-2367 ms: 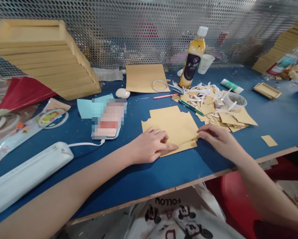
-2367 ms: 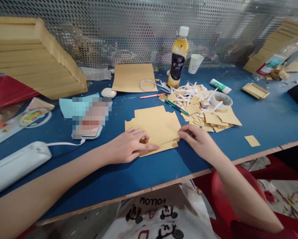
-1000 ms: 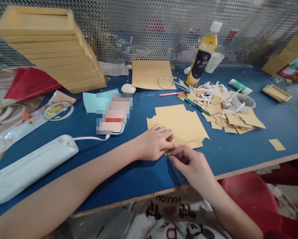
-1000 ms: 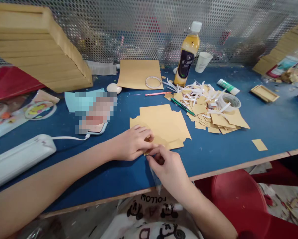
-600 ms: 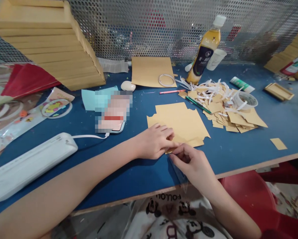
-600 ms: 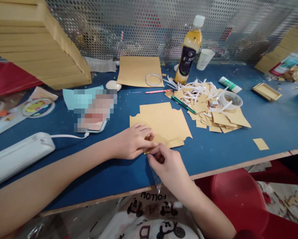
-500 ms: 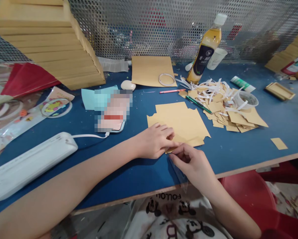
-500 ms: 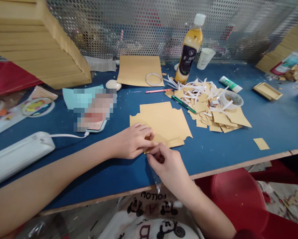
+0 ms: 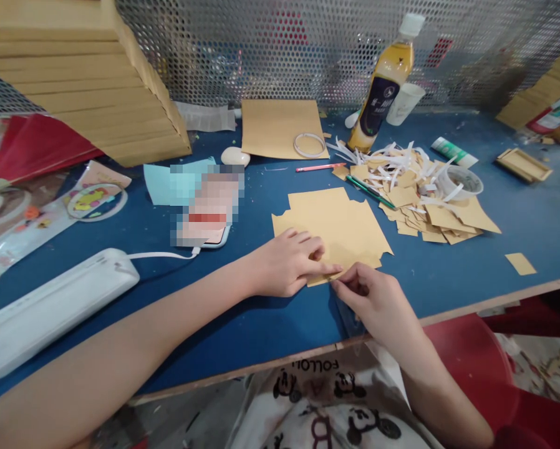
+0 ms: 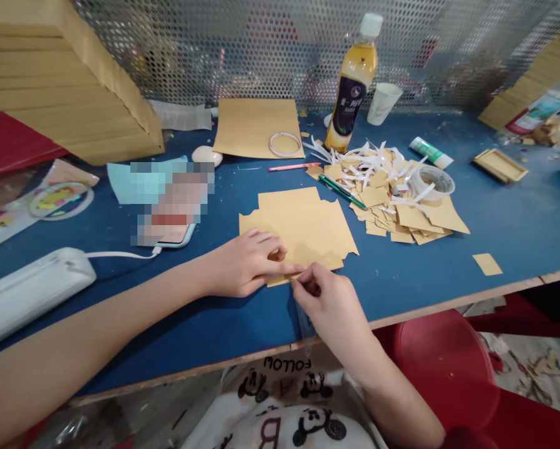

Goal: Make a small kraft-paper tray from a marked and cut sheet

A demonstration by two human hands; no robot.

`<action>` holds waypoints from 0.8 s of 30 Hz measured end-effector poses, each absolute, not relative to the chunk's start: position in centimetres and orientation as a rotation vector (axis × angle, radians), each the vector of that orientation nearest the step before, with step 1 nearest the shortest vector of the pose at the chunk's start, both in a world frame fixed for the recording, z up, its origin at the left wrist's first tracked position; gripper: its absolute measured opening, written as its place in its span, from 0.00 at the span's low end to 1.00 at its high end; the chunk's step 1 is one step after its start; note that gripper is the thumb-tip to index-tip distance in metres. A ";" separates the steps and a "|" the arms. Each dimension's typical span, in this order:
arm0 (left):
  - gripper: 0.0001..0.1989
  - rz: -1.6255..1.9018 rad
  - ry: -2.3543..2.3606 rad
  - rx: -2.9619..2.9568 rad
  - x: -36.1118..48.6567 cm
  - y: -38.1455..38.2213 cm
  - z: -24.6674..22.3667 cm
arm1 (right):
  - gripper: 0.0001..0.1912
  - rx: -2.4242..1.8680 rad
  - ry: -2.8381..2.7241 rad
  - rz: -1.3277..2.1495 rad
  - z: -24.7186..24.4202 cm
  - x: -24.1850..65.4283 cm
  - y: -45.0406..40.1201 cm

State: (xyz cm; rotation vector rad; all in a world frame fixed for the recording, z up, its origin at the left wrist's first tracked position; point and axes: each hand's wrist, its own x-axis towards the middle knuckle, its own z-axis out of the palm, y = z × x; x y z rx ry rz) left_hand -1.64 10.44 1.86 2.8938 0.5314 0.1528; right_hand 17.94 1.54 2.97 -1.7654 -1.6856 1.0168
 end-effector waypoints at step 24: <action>0.23 0.199 0.548 2.883 -1.4 10.1 1.9 | 0.14 -1.756 -1.494 0.973 2.2 19.8 1.0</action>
